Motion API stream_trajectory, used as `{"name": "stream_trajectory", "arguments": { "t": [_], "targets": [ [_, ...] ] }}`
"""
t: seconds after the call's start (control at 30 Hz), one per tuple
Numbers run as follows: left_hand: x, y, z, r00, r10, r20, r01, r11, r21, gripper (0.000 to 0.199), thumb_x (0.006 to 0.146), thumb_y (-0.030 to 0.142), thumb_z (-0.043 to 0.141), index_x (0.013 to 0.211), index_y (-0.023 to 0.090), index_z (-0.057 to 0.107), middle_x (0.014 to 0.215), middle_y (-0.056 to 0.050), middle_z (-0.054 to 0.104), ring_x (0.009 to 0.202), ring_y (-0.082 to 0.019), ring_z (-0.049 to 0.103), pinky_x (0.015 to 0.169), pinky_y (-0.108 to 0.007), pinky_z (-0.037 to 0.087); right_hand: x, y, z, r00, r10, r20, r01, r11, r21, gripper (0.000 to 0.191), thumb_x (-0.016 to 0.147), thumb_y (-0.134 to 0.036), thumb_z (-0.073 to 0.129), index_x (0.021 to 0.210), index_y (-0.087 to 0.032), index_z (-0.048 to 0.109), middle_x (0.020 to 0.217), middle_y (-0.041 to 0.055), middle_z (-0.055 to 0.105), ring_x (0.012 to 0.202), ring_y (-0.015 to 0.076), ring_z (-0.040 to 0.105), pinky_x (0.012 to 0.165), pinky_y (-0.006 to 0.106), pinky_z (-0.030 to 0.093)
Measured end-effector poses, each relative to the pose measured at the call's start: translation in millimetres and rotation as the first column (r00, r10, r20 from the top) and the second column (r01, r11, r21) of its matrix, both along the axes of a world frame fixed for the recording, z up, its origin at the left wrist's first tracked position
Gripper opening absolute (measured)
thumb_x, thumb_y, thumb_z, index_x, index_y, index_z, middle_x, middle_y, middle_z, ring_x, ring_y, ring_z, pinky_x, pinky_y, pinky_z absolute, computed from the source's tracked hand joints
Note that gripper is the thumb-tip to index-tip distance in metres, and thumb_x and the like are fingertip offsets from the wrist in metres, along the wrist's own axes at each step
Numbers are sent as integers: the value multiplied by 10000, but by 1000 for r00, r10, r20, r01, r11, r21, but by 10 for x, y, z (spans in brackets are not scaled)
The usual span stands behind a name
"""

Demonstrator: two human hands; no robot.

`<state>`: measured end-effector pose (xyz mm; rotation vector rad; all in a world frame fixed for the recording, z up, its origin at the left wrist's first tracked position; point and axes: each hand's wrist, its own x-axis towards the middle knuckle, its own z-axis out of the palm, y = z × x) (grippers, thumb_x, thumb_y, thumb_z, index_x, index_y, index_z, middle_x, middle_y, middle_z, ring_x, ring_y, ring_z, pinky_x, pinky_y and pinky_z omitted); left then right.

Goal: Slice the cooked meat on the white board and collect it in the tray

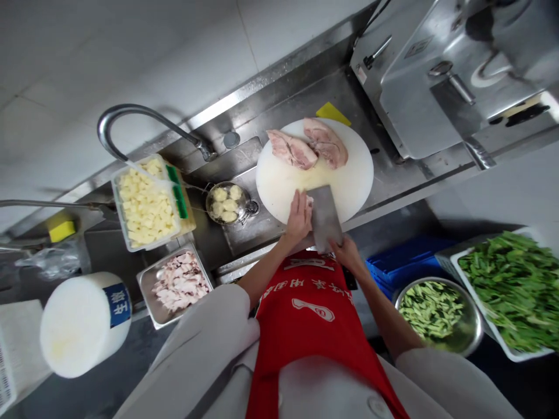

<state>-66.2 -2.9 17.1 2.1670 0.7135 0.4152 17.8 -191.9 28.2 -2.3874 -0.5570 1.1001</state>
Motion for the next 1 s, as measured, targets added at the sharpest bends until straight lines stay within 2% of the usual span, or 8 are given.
{"name": "stream_trajectory", "arguments": {
  "t": [0.13, 0.27, 0.4, 0.5, 0.6, 0.73, 0.87, 1.0],
  "targets": [
    [-133, 58, 97, 996, -20, -90, 34, 987, 156, 581, 1016, 433, 313, 1547, 210, 237, 1653, -49, -92, 1534, -269, -62, 1266, -495, 100, -285, 481, 80, 988, 156, 16, -157, 986, 49, 400, 929, -441, 487, 1064, -111, 671, 1024, 176, 735, 962, 252, 682, 779, 282, 467],
    [-734, 243, 285, 965, 189, -179, -138, 955, 264, 693, 1005, 475, 322, 1558, 100, 137, 1641, -150, -69, 1522, -327, -95, 1242, -577, 75, -652, 896, 256, 908, 420, 18, -419, 903, 97, 410, 952, -424, 462, 1165, -109, 617, 1061, 159, 727, 999, 256, 671, 813, 288, 448],
    [-1853, 394, 558, 840, 500, -209, -408, 838, 363, 792, 989, 534, 315, 1559, 57, 41, 1637, -176, -53, 1524, -302, -100, 1259, -525, 49, -1384, 1435, 516, 681, 730, 62, -731, 671, 126, 391, 965, -412, 454, 1127, -93, 612, 1057, 182, 719, 1000, 263, 666, 806, 285, 427],
    [-2876, 492, 658, 644, 737, -205, -631, 663, 403, 784, 992, 531, 290, 1555, 42, 49, 1637, -174, -47, 1528, -285, -93, 1261, -505, 42, -2079, 1811, 721, 497, 865, 64, -853, 473, 220, 341, 960, -378, 478, 1100, -98, 614, 1067, 179, 719, 989, 245, 667, 780, 265, 413],
    [-3828, 606, 582, 410, 875, -256, -818, 477, 321, 705, 1000, 499, 258, 1537, 49, 181, 1636, -189, 53, 1535, -286, -25, 1246, -538, 68, -2518, 2032, 852, 398, 914, 82, -898, 370, 236, 327, 965, -378, 470, 1108, -118, 608, 1053, 157, 725, 956, 223, 674, 743, 252, 404],
    [-4595, 724, 341, 278, 893, -354, -919, 355, 173, 559, 1008, 429, 247, 1359, 81, 506, 1582, -189, 286, 1522, -307, 140, 1226, -560, 138, -2316, 2104, 889, 430, 893, 130, -902, 420, 101, 363, 967, -410, 455, 1151, -132, 599, 1054, 157, 724, 957, 234, 677, 732, 266, 410],
    [-4639, 793, 195, 215, 974, -72, -947, 226, 228, 525, 988, 397, 287, 1280, 65, 567, 1425, -200, 502, 1412, -267, 392, 1208, -434, 264, -1493, 1832, 940, 495, 822, 283, -831, 543, -124, 399, 975, -421, 441, 1182, -113, 586, 971, 173, 728, 934, 265, 679, 741, 293, 410],
    [-3838, 1154, 175, 393, 912, 114, -919, 392, 32, 418, 944, 410, 434, 1190, 143, 641, 1236, -127, 645, 1247, -252, 545, 1133, -406, 367, -551, 1260, 1047, 584, 705, 402, -650, 703, -289, 421, 990, -447, 407, 1167, -113, 590, 886, 166, 727, 844, 263, 687, 683, 294, 397]
  ]
}}
